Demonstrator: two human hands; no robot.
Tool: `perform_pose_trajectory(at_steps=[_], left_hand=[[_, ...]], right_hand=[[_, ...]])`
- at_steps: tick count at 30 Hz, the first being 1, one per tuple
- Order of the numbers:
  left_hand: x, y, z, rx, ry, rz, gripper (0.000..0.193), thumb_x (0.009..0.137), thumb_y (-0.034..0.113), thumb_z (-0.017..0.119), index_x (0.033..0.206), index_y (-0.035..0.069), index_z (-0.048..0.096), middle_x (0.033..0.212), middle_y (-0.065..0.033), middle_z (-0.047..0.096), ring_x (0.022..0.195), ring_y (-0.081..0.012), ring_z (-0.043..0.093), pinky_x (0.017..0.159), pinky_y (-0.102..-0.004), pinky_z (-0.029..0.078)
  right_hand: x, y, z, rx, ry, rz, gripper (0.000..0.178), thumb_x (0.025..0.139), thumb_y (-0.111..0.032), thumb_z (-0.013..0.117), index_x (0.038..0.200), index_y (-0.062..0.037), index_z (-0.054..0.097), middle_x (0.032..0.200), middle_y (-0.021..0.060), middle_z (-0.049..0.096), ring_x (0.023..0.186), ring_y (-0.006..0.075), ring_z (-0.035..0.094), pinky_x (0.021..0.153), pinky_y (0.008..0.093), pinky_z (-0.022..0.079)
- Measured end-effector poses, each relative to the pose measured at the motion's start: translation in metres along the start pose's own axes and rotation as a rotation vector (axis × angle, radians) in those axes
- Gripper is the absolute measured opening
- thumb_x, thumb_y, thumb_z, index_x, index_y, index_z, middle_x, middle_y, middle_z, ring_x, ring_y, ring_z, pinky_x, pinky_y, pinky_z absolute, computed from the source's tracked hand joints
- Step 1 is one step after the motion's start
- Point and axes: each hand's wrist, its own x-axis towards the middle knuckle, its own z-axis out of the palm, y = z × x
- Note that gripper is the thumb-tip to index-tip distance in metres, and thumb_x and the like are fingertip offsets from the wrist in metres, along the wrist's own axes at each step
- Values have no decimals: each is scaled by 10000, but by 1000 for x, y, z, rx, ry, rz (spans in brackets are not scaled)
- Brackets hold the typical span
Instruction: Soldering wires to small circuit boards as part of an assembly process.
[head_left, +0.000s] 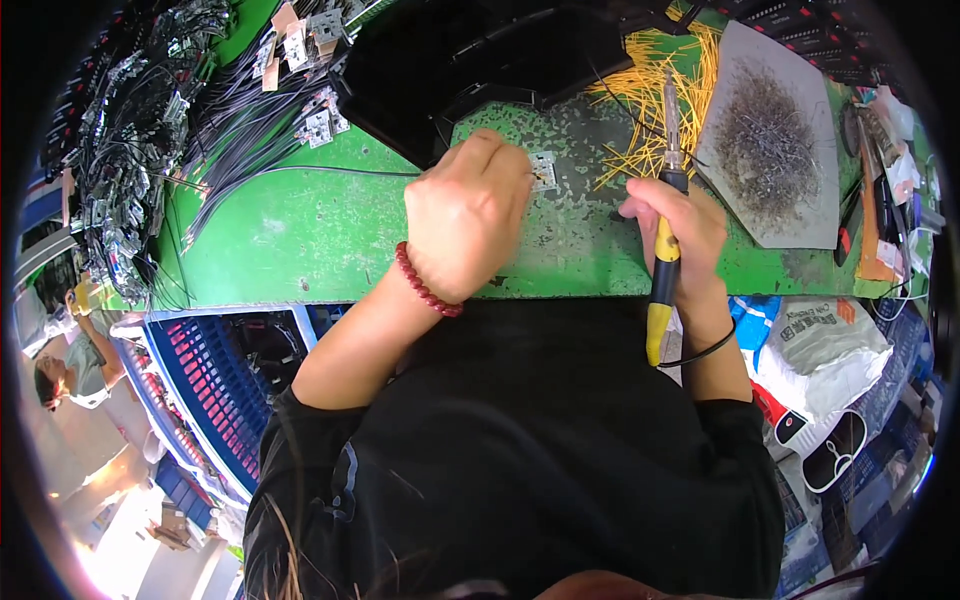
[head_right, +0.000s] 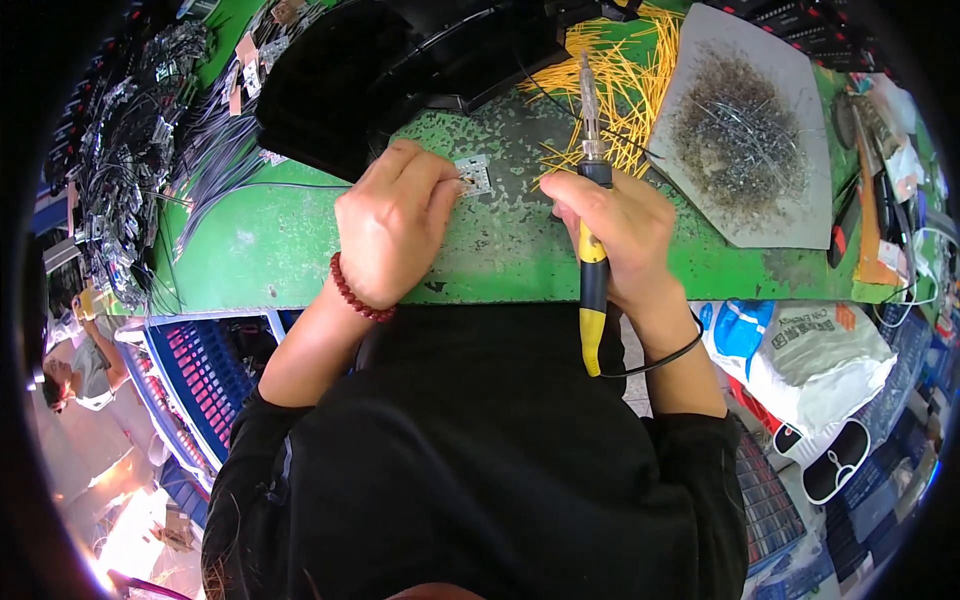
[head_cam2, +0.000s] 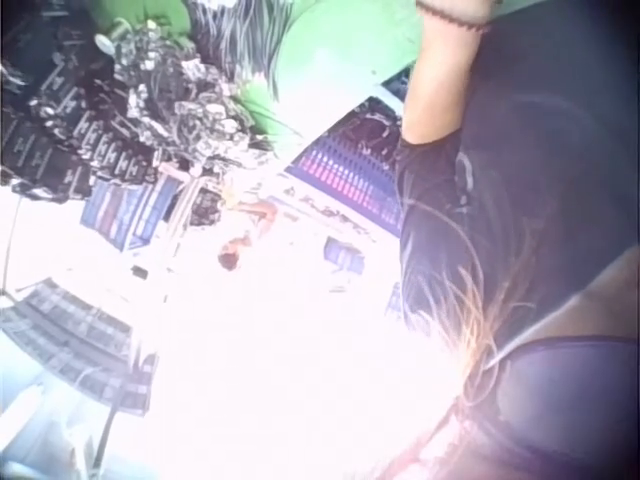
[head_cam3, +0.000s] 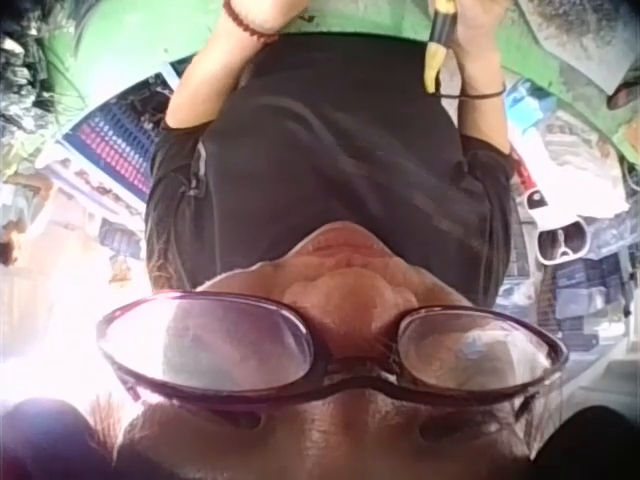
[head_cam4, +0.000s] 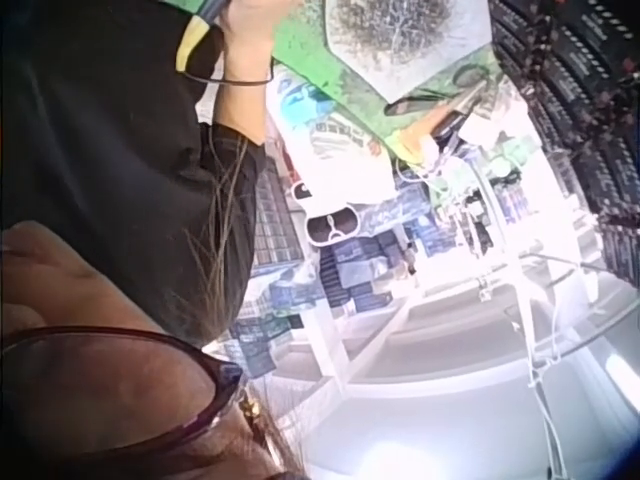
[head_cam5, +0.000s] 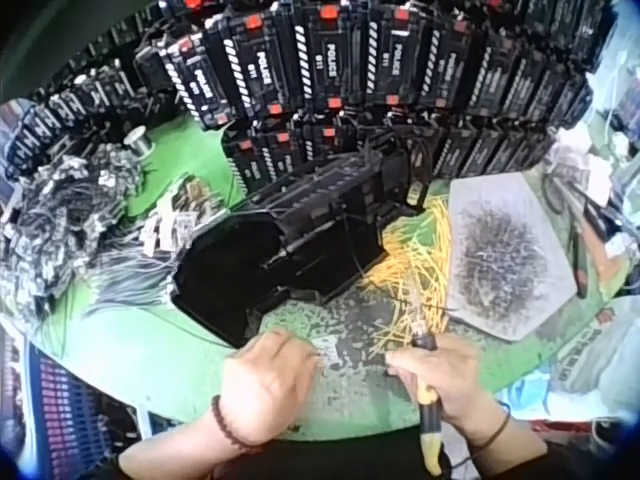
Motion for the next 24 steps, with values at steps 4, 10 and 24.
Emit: perform_pose_trajectory(at_steps=[4,10,24], left_hand=[[1,-11,-7,-55,13,-30,117,746,34,706,806,72,613,843,-82,593,735,-268,625,616,-356,525],[12,-22,-6,-22,48,54,105,751,44,695,821,70,622,857,-80,598,767,-258,629,631,-349,533],[-2,-32,-23,-107,109,167,198,712,23,703,902,44,652,988,-103,631,966,-283,633,768,-376,544]], right_hand=[[21,-5,1,-99,-129,-101,297,732,49,723,997,-79,680,806,58,695,627,194,633,498,281,440],[31,-8,31,-197,-141,-130,321,726,-116,631,1044,-140,660,682,-3,580,830,218,630,683,343,442],[20,-23,27,-93,-44,-37,164,859,-81,679,1022,-64,677,847,92,688,692,254,601,624,344,470]])
